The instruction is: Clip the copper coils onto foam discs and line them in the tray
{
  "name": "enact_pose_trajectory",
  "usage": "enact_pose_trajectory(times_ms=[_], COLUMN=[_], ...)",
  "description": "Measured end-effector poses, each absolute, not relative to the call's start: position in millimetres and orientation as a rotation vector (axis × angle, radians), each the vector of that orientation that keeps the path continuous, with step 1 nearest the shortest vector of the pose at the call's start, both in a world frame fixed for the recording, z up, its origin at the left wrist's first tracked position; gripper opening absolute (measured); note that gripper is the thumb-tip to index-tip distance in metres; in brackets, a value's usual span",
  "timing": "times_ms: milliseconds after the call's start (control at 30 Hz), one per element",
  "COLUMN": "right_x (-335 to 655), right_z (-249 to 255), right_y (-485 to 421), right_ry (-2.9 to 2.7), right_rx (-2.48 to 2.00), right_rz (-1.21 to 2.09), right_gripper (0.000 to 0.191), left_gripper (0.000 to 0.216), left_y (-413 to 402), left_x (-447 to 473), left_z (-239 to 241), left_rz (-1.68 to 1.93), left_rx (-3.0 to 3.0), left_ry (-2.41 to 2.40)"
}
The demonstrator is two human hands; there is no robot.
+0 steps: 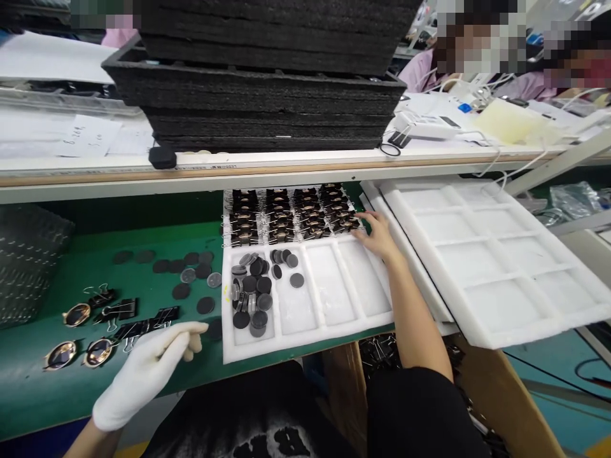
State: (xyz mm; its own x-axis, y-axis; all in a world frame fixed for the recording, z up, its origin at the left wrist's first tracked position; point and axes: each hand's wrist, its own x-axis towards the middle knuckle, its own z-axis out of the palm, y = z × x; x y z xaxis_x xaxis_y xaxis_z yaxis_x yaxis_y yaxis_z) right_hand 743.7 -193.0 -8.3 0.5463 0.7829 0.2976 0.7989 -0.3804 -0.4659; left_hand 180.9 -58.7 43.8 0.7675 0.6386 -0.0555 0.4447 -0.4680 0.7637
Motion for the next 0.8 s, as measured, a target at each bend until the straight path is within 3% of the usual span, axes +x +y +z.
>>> enact_pose_trajectory(times_ms=[133, 233, 333, 433, 633, 800], right_x=[672.7, 609.0, 565.2, 543.2, 522.3, 522.0], right_z=[14.8, 18.8, 6.1, -16.6, -40.3, -35.1], right_y=[-195.5, -192.8, -184.0, -174.2, -177.0, -185.7], right_ry=[-1.439, -1.742, -2.1, -2.203, -2.048, -2.008], right_rx=[-2.119, -1.98, -1.969, -2.011, -2.055, -1.836], right_rz=[-0.153, 0.033, 0.017, -0.213, -0.381, -0.321], right_gripper=[0.033, 0.025, 0.047, 0.065, 0.065, 0.064], left_gripper=[0.029, 0.042, 0.063, 0.068, 0.063, 0.061], left_y=[-46.0, -46.7, -61.1, -70.8, -27.1, 9.6], left_x=[141.9, 114.7, 96.2, 79.4, 13.5, -42.8], left_z=[17.6, -3.7, -21.5, -38.6, -52.8, -32.3], left_rz=[0.826, 1.063, 0.958, 0.931, 1.022, 0.641], left_rx=[2.351, 2.645, 2.814, 2.818, 2.184, 2.244], left_ry=[1.004, 1.205, 1.353, 1.53, 2.163, 1.927])
